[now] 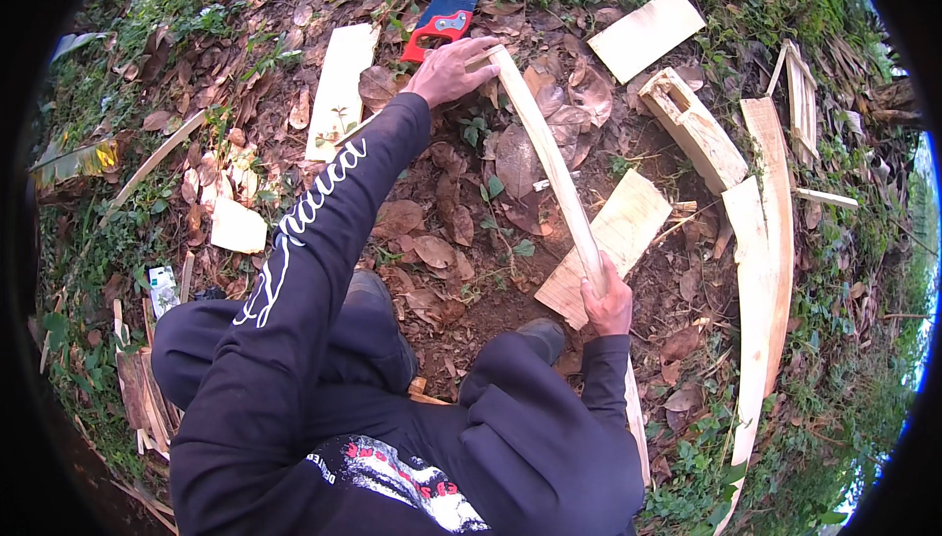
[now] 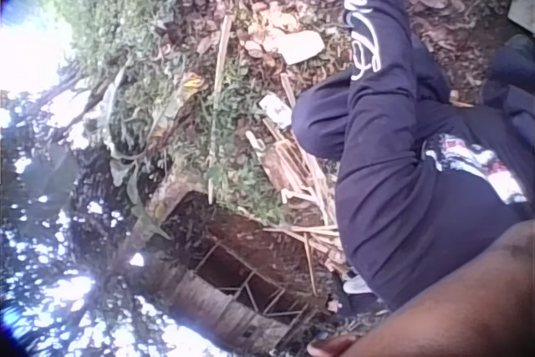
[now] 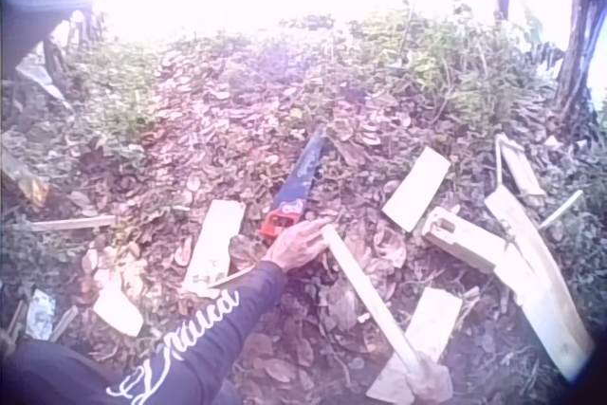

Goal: The person assembles a wooden frame by arranging and fitting several cut wooden planks together on the ground. They repeatedly adjust the positions of the pieces to form a rectangular structure.

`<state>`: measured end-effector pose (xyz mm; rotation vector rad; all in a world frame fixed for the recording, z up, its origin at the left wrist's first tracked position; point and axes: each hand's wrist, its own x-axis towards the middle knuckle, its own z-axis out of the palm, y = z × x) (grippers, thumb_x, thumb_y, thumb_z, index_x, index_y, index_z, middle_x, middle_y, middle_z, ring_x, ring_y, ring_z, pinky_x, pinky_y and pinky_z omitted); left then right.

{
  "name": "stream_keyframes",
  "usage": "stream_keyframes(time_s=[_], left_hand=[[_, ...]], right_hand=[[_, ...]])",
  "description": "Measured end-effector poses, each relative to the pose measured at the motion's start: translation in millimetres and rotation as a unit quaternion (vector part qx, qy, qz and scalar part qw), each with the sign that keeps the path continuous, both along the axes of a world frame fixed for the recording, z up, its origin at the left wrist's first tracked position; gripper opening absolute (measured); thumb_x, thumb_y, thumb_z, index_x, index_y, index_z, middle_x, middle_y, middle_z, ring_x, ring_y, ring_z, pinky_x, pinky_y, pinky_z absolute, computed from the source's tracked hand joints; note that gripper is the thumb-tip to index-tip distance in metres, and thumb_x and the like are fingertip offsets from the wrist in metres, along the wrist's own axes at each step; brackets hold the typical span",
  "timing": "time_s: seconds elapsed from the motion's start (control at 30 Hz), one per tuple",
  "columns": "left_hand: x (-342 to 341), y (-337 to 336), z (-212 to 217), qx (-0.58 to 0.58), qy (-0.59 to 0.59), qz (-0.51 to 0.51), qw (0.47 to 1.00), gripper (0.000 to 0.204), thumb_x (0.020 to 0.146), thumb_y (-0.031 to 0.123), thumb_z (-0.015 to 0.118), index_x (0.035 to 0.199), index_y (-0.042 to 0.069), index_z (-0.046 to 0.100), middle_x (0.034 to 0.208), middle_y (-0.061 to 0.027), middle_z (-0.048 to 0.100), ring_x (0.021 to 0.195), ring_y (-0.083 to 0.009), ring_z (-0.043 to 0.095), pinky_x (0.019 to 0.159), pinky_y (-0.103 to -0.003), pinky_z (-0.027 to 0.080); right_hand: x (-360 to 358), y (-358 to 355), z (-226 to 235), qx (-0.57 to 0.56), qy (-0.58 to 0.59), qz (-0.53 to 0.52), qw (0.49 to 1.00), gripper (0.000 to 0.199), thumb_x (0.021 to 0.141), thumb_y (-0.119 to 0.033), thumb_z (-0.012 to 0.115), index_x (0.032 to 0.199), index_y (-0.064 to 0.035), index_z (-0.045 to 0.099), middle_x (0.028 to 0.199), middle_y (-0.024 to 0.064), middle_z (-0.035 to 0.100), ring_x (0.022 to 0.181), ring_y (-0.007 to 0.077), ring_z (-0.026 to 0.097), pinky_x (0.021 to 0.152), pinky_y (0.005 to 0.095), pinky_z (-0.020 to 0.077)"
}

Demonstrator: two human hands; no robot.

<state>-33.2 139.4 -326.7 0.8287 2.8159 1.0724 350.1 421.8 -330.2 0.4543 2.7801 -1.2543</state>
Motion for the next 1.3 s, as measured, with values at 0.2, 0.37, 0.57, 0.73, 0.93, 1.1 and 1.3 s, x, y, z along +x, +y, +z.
stream_keyframes(time_s=[0.2,0.37,0.57,0.73,0.93,1.1,1.3], left_hand=[[0.6,-0.5,-0.7,0.009,-0.03,0.008,0.999,0.054,0.089,0.05,0.069,0.126,0.011,0.068,0.115,-0.0125,0.066,0.107,-0.0336,0.066,0.093,-0.043,0.052],[-0.6,-1.0,-4.0,-0.013,0.017,0.003,1.0,0.052,0.089,0.05,0.069,0.122,0.01,0.07,0.114,-0.0103,0.066,0.107,-0.0313,0.065,0.093,-0.042,0.052],[0.2,-0.7,-5.3,-0.011,0.011,0.005,1.0,0.052,0.088,0.05,0.069,0.121,0.01,0.07,0.111,-0.0102,0.065,0.107,-0.0303,0.065,0.093,-0.041,0.051],[-0.4,2.4,-5.6,-0.009,0.003,-0.001,1.0,0.054,0.088,0.05,0.07,0.121,0.008,0.07,0.112,-0.0123,0.066,0.108,-0.0315,0.065,0.095,-0.041,0.051],[-3.0,-2.6,-9.3,0.002,0.017,-0.003,1.0,0.056,0.086,0.051,0.072,0.119,0.006,0.071,0.112,-0.0143,0.068,0.107,-0.0322,0.065,0.095,-0.042,0.05],[-0.9,-0.3,-3.8,0.01,0.012,-0.007,1.0,0.056,0.085,0.051,0.072,0.118,0.006,0.072,0.108,-0.0137,0.07,0.106,-0.0311,0.065,0.094,-0.041,0.05],[-1.3,-1.6,-4.1,0.011,0.01,0.0,1.0,0.056,0.085,0.052,0.072,0.117,0.006,0.072,0.107,-0.0134,0.07,0.105,-0.0308,0.065,0.094,-0.041,0.051]], right_hand=[[0.8,-0.3,-1.4,-0.001,0.006,-0.004,1.0,0.057,0.083,-0.014,0.07,0.138,-0.0049,0.056,0.103,0.0276,0.07,0.095,0.0407,0.072,0.084,0.0428,0.0549],[-0.1,-0.8,1.4,0.011,-0.007,-0.003,1.0,0.056,0.083,-0.015,0.07,0.136,-0.0048,0.057,0.104,0.0271,0.07,0.096,0.0402,0.072,0.085,0.0418,0.0551],[0.1,-1.0,0.7,0.004,-0.006,-0.007,1.0,0.056,0.083,-0.015,0.07,0.136,-0.0051,0.057,0.106,0.0272,0.07,0.098,0.0397,0.072,0.086,0.0415,0.055],[1.9,-0.7,0.5,0.004,-0.006,-0.012,1.0,0.056,0.083,-0.014,0.069,0.136,-0.0046,0.057,0.106,0.027,0.07,0.099,0.0398,0.071,0.087,0.0411,0.0549],[-0.1,-3.0,1.2,0.005,-0.002,-0.008,1.0,0.055,0.083,-0.014,0.069,0.135,-0.0045,0.057,0.105,0.0268,0.07,0.097,0.0402,0.071,0.086,0.0417,0.055],[0.8,-2.7,0.5,0.012,0.002,-0.008,1.0,0.054,0.083,-0.015,0.069,0.134,-0.0045,0.057,0.102,0.0269,0.07,0.094,0.0417,0.071,0.083,0.0429,0.0553],[0.9,-1.7,-1.7,0.014,-0.002,-0.007,1.0,0.052,0.084,-0.016,0.069,0.133,-0.0046,0.057,0.1,0.0271,0.07,0.092,0.0429,0.071,0.081,0.0442,0.0554]])
